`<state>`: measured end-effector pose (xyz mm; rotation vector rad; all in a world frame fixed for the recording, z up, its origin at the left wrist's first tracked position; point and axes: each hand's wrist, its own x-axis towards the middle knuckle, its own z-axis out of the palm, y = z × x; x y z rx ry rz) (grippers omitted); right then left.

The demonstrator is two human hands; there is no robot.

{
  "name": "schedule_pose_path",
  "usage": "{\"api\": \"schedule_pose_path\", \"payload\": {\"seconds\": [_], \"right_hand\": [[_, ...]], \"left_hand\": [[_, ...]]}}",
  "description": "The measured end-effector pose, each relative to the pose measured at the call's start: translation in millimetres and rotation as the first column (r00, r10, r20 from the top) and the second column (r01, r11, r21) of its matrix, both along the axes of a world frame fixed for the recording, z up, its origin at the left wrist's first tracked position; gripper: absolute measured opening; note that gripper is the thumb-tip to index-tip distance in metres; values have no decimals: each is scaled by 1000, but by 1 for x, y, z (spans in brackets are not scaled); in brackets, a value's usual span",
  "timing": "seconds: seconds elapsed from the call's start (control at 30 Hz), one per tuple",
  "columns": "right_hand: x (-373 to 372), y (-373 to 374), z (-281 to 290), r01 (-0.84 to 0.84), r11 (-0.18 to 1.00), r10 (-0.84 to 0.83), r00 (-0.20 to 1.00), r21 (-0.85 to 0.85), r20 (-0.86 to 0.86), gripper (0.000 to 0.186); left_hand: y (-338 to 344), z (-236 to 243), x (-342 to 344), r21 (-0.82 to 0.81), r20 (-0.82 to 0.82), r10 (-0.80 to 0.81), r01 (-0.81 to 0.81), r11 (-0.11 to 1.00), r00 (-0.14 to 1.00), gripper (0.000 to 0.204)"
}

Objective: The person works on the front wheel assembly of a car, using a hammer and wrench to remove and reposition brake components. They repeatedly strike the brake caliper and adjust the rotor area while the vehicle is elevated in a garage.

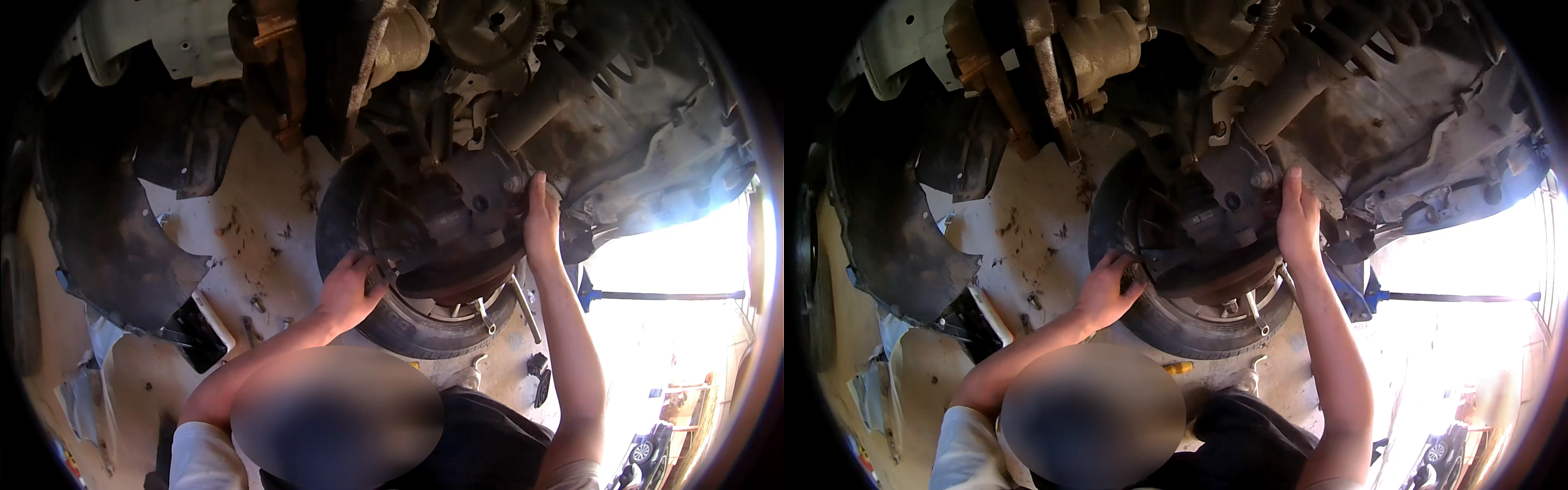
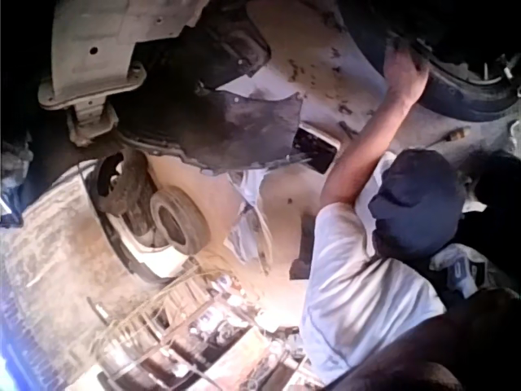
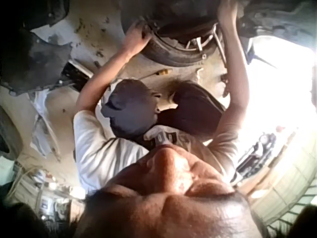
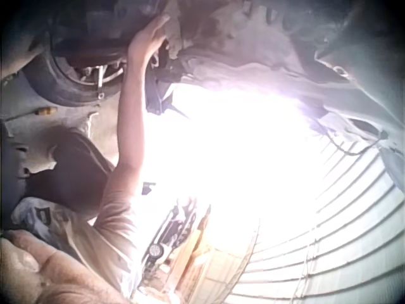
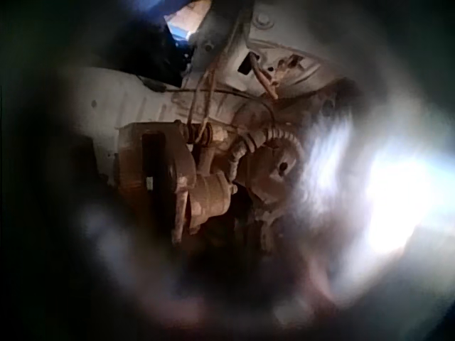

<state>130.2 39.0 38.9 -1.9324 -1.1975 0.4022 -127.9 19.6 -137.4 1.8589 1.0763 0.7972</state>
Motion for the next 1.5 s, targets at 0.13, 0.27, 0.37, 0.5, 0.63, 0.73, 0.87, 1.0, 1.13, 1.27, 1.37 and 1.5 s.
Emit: {"api": "schedule_pose_path", "payload": {"seconds": [0.13, 0.27, 0.37, 0.5, 0.63, 0.73, 0.87, 1.0, 1.13, 1.27, 1.37, 1.5], "right_hand": [[-4, -2, 1, -37, 997, 44, 994, 68, -97, 65], [7, -1, -3, -66, 996, 69, 996, 64, -54, 66], [11, 3, -7, -106, 990, 112, 992, 89, -64, 67], [11, 3, -6, -141, 981, 151, 986, 130, -76, 69], [27, 4, -11, -213, 976, 216, 971, 43, -99, 69], [49, 9, -6, -388, 920, 384, 859, 57, -338, 69], [110, 9, -9, -379, 901, 432, 816, 210, -383, 70], [164, -3, -25, -313, 919, 387, 831, 238, -401, 66], [203, -30, -93, -207, 953, 271, 909, 223, -316, 47], [202, -65, -146, -194, 967, 180, 979, 163, 94, 30], [193, -81, -168, -267, 942, 206, 939, 205, 275, 38], [170, -121, -179, -400, 908, 355, 890, 119, 287, 47]], "left_hand": [[2, 3, 7, -89, 35, 50, -47, 995, 998, 30], [16, 8, 23, -173, 192, 71, -37, 984, 979, 26], [37, 11, 38, -208, 210, 46, -1, 978, 977, 28], [61, 12, 58, -299, 167, -83, 131, 945, 982, 33], [63, 24, 64, -288, -10, -2, -1, 958, 1000, 34], [67, 26, 55, -153, -101, 144, -159, 975, 984, 34], [43, 80, 52, -3, -47, 321, -321, 947, 946, 34], [14, 134, 66, 42, 50, 398, -400, 916, 916, 41], [-4, 167, 109, 167, 15, 321, -319, 933, 947, 50], [-9, 164, 128, 350, -152, 238, -173, 921, 959, 65], [-10, 154, 132, 475, -103, 245, -168, 863, 964, 71], [-13, 149, 130, 428, -129, 274, -196, 882, 953, 76]]}}
